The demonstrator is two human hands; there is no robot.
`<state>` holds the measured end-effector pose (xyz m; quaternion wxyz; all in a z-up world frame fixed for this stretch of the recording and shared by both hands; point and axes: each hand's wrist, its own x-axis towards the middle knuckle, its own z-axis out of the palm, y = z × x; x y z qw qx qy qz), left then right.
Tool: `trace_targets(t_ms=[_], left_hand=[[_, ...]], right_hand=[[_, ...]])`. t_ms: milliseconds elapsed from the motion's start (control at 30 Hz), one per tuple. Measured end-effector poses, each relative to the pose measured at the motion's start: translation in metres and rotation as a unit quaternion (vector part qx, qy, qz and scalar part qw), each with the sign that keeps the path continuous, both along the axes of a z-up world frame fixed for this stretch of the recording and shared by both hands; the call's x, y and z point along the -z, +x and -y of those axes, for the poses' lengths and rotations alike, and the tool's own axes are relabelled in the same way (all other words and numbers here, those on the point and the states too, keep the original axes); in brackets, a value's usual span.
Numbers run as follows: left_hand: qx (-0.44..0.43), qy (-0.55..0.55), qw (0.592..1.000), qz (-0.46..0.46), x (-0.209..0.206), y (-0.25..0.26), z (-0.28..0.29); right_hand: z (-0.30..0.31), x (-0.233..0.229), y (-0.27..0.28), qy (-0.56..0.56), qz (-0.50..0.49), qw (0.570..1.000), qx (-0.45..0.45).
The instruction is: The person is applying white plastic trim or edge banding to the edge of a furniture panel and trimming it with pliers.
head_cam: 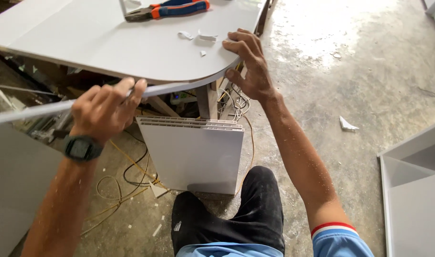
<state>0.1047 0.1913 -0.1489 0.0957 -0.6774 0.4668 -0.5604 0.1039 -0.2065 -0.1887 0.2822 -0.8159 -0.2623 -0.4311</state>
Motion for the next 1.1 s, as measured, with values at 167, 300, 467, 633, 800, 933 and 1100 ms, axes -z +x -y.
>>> trace_targets(t_ms=[167, 300, 467, 633, 800, 933, 1100], left_hand=[[0.029, -0.021, 0.999, -0.009, -0.002, 0.015, 0.005], [0.038, -0.001, 0.999, 0.017, 0.001, 0.025, -0.001], [0.026, -0.018, 0.997, 0.077, 0.014, 0.036, 0.0], [0.002, -0.022, 0.999, 0.039, -0.012, -0.017, 0.011], [-0.018, 0.007, 0.999, 0.028, -0.003, -0.005, -0.005], [-0.024, -0.001, 0.998, 0.055, 0.01, -0.011, -0.004], [-0.025, -0.021, 0.999, 0.019, 0.008, -0.013, 0.0]], right_hand=[[-0.006, -0.006, -0.009, -0.003, 0.009, 1.0, -0.011], [0.0, 0.006, 0.007, 0.011, 0.024, 1.0, 0.012], [-0.009, -0.006, 0.003, 0.011, 0.032, 0.999, -0.025], [0.0, 0.006, 0.015, 0.02, 0.036, 0.999, -0.006], [-0.009, 0.002, 0.014, 0.034, 0.047, 0.998, -0.037], [-0.01, -0.008, 0.004, 0.046, 0.038, 0.998, -0.023], [-0.009, -0.006, 0.007, 0.039, 0.029, 0.999, -0.025]])
